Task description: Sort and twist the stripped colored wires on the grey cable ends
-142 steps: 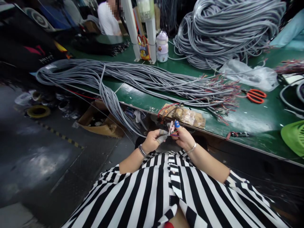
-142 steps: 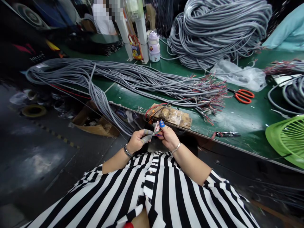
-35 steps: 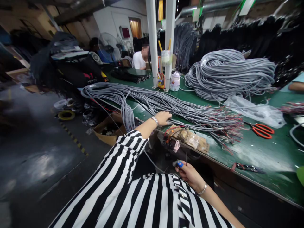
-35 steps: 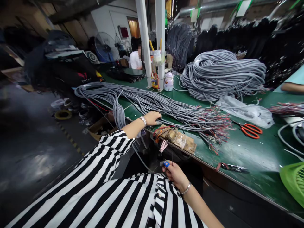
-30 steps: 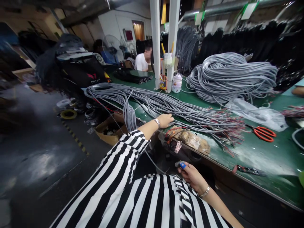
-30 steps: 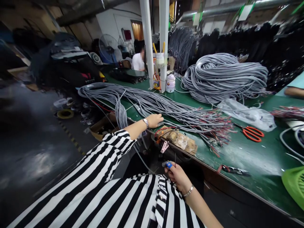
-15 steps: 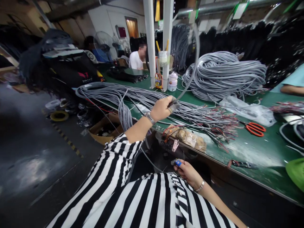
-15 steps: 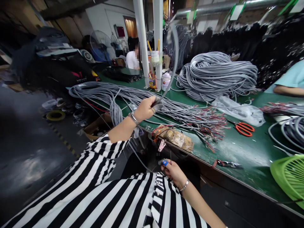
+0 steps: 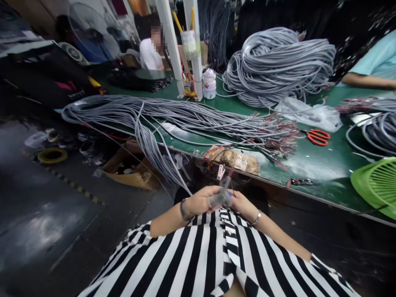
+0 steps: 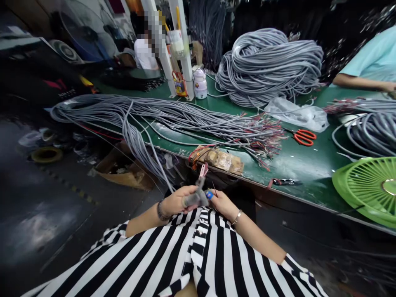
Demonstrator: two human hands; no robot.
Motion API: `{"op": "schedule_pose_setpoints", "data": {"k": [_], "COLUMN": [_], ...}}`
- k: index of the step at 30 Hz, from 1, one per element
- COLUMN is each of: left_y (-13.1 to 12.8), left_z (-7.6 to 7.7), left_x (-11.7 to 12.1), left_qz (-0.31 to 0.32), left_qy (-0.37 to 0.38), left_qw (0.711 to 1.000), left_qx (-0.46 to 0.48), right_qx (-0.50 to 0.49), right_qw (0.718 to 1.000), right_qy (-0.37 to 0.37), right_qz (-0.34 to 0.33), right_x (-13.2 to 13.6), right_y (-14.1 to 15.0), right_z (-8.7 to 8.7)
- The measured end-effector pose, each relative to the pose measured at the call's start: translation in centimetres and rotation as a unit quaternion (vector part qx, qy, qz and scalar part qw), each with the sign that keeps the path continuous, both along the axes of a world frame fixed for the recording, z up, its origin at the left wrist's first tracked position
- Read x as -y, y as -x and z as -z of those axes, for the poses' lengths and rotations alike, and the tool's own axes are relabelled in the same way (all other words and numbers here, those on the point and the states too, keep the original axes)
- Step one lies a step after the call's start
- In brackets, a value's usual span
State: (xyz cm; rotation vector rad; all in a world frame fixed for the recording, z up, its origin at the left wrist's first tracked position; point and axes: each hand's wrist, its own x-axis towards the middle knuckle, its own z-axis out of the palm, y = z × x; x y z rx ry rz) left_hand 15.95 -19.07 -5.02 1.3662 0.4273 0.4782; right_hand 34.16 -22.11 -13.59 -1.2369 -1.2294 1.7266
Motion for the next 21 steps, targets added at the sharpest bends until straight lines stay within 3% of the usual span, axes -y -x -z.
{"op": "schedule_pose_setpoints", "data": {"k": [2, 4, 7, 10, 15, 21], "left_y": [2.3, 4.1, 5.7, 6.4, 6.7, 6.6], "left_z": [1.9, 3.5, 4.8, 5.2, 5.3, 5.7], "left_x": [0.5, 1.3, 2.3, 2.9, 3.1, 2.6], "left_qz": [-0.092, -0.152, -0.203, -0.233, -0.257, -0.196], "left_qy": [0.111, 0.166, 0.179, 0.143, 0.104, 0.101], "left_qw": [0.99, 0.974, 0.963, 0.96, 0.957, 0.972], "left_qx": [0.007, 0.01, -0.013, -0.052, -0.084, -0.087], "right_qx": [0.013, 0.005, -0.024, -0.061, -0.117, -0.183], "right_qw": [1.0, 0.999, 0.999, 0.997, 0.989, 0.975], "right_qy": [-0.021, -0.029, -0.033, -0.042, -0.028, 0.022], "right_qz": [-0.003, -0.016, -0.029, -0.009, 0.084, 0.121], "right_x": [0.1, -0.1, -0.7, -1.4, -1.2, 0.1], "right_y": [0.0, 0.3, 1.5, 3.3, 5.1, 4.5], "right_z": [-0.7, -1.6, -2.8, -3.6, -4.3, -4.6]}}
